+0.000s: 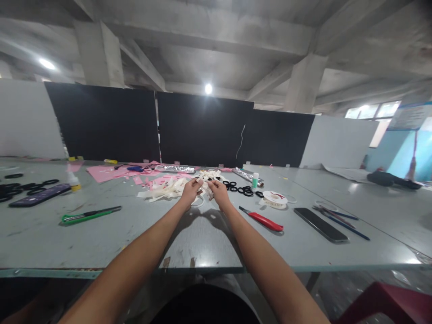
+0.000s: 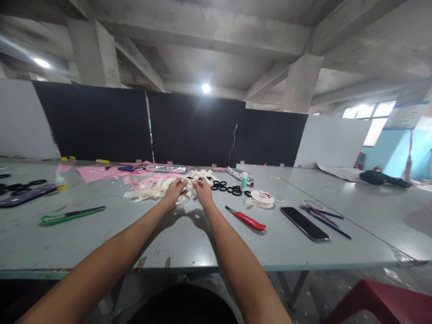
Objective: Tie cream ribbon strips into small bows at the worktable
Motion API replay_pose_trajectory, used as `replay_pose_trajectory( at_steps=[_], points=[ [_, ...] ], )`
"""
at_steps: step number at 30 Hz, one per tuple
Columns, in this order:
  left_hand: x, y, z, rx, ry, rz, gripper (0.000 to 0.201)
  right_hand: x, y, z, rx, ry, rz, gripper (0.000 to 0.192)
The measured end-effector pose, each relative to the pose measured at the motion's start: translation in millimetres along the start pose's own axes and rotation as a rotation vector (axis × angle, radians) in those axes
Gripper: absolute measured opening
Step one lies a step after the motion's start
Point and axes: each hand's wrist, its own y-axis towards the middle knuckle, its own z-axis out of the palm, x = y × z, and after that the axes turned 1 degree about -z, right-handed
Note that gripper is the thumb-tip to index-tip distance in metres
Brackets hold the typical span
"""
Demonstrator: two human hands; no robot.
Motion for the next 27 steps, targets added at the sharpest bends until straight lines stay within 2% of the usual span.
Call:
replay_pose_trajectory(
  at_steps=[4, 8, 12, 17, 22, 27],
  points=[
    [0.7, -0.8, 0.3, 0.02, 0.058, 0.019, 0.046, 0.3, -0.3, -0.3, -0.026, -0.004, -0.032, 0.034],
    [0.5, -3.2, 1.7, 0.075, 0.122, -0.029, 0.045, 1.8, 0.6, -1.8, -0.033, -0.075, -0.108, 0.035],
    [2.3, -2.8, 2.3, 0.094, 0.139, -0.031, 0.039, 2.8, 2.9, -4.0, -0.103, -0.133, -0.165, 0.033],
    [5.6, -2.3, 4.0, 0.133, 0.146, -0.044, 0.039, 2.2, 5.2, -6.4, -0.182, -0.081, -0.094, 0.034],
    [7.9, 0.5, 1.0, 0.042, -0.016, -0.1, 0.044, 0.2, 4.6, -5.9, -0.216, 0.072, 0.012, 0.034],
    [7.1, 3.8, -3.7, 0.015, -0.056, -0.139, 0.043, -1.0, 3.0, -2.3, -0.111, 0.018, 0.005, 0.032]
  ],
)
